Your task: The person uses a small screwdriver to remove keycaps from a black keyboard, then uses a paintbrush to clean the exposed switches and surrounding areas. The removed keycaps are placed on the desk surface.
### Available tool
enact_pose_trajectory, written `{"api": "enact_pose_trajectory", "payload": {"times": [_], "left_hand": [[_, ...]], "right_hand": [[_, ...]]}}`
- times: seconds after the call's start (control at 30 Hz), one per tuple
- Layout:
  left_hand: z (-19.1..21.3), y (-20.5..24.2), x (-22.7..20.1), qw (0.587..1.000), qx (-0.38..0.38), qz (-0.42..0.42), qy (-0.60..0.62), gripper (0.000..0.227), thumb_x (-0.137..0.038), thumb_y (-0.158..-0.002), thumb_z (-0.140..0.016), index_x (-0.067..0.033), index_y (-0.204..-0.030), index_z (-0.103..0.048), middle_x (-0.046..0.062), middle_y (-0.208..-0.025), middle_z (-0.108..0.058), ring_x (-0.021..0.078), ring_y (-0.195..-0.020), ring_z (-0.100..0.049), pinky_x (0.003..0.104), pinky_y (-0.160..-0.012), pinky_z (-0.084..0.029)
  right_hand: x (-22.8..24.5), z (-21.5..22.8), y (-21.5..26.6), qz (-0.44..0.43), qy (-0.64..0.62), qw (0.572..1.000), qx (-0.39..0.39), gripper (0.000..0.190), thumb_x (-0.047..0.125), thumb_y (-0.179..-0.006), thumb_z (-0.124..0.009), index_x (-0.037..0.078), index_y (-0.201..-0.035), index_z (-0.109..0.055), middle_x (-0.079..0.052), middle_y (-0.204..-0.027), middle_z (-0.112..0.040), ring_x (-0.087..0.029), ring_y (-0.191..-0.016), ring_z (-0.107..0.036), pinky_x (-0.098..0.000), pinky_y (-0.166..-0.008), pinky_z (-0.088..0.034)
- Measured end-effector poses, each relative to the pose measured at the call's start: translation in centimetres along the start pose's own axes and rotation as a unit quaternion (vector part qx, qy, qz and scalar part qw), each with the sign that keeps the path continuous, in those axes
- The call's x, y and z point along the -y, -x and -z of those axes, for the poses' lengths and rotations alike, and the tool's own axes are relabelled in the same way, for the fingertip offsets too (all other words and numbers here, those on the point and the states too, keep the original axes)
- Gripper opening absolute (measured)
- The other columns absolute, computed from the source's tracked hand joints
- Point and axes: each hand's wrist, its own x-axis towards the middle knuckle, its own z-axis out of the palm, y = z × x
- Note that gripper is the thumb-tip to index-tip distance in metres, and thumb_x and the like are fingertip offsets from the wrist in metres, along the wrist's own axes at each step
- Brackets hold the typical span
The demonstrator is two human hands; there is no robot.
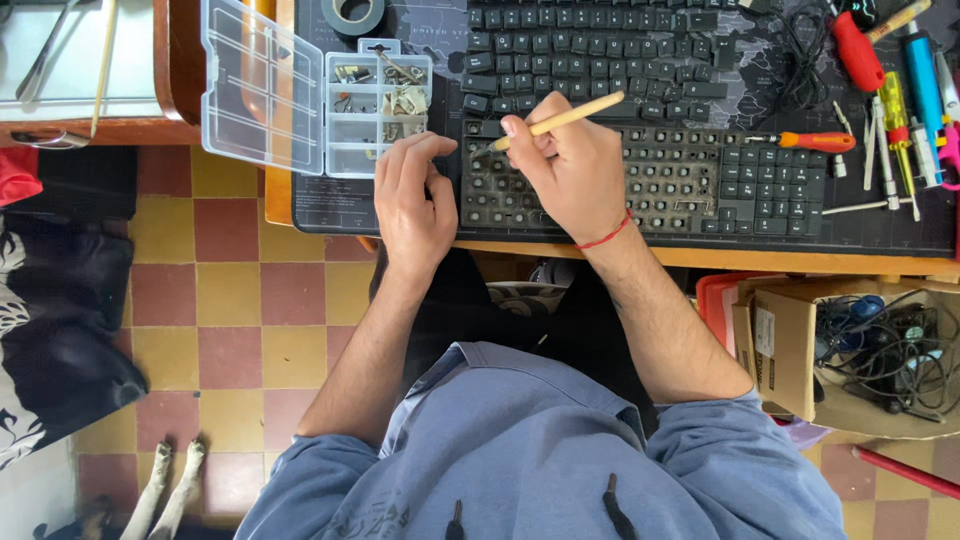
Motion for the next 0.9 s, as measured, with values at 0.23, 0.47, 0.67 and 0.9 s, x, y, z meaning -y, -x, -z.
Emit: {"api": "enact_pose_trajectory", "payload": {"times": [0.23, 0.47, 0.67, 0.9], "left_hand": [[0.0, 0.0, 0.1, 1.0, 0.004, -0.001, 0.008, 0.036, 0.014, -0.089, -0.045, -0.0029, -0.113, -0.064, 0.01, -0.111, -0.067, 0.0305, -0.105, -0.064, 0.042, -0.094, -0.047], [0.0, 0.1, 0.3, 1.0, 0.003, -0.002, 0.013, 0.034, 0.012, -0.09, -0.046, -0.0042, -0.113, -0.063, 0.009, -0.111, -0.067, 0.0298, -0.108, -0.064, 0.042, -0.094, -0.047], [0.1, 0.0, 0.1, 1.0, 0.013, -0.005, 0.02, 0.03, 0.01, -0.093, -0.047, -0.0048, -0.113, -0.063, 0.008, -0.111, -0.068, 0.0296, -0.108, -0.065, 0.042, -0.094, -0.047], [1.0, -0.6, -0.8, 0.997, 0.051, -0.039, 0.052, 0.024, 0.002, -0.102, -0.052, -0.008, -0.116, -0.068, 0.007, -0.112, -0.07, 0.0289, -0.103, -0.064, 0.041, -0.092, -0.045]], "right_hand": [[-0.7, 0.1, -0.2, 0.007, 0.017, 1.0, 0.024, 0.029, 0.02, -0.112, -0.056, 0.006, -0.088, -0.047, -0.003, -0.073, -0.073, -0.015, -0.067, -0.072, -0.0281, -0.061, -0.052], [-2.1, 1.3, 0.2, -0.05, -0.074, 0.996, 0.014, 0.02, 0.012, -0.113, -0.05, 0.003, -0.095, -0.049, -0.015, -0.08, -0.072, -0.025, -0.074, -0.081, -0.0233, -0.053, -0.061], [-4.9, 3.3, 1.9, -0.087, -0.192, 0.977, -0.02, 0.015, 0.005, -0.116, -0.046, 0.003, -0.102, -0.05, -0.018, -0.086, -0.069, -0.024, -0.07, -0.073, -0.0233, -0.056, -0.061], [-2.9, 7.0, 4.4, -0.139, -0.281, 0.949, -0.026, 0.018, 0.017, -0.113, -0.045, 0.004, -0.1, -0.049, -0.017, -0.087, -0.062, -0.025, -0.069, -0.068, -0.0271, -0.058, -0.058]]}}
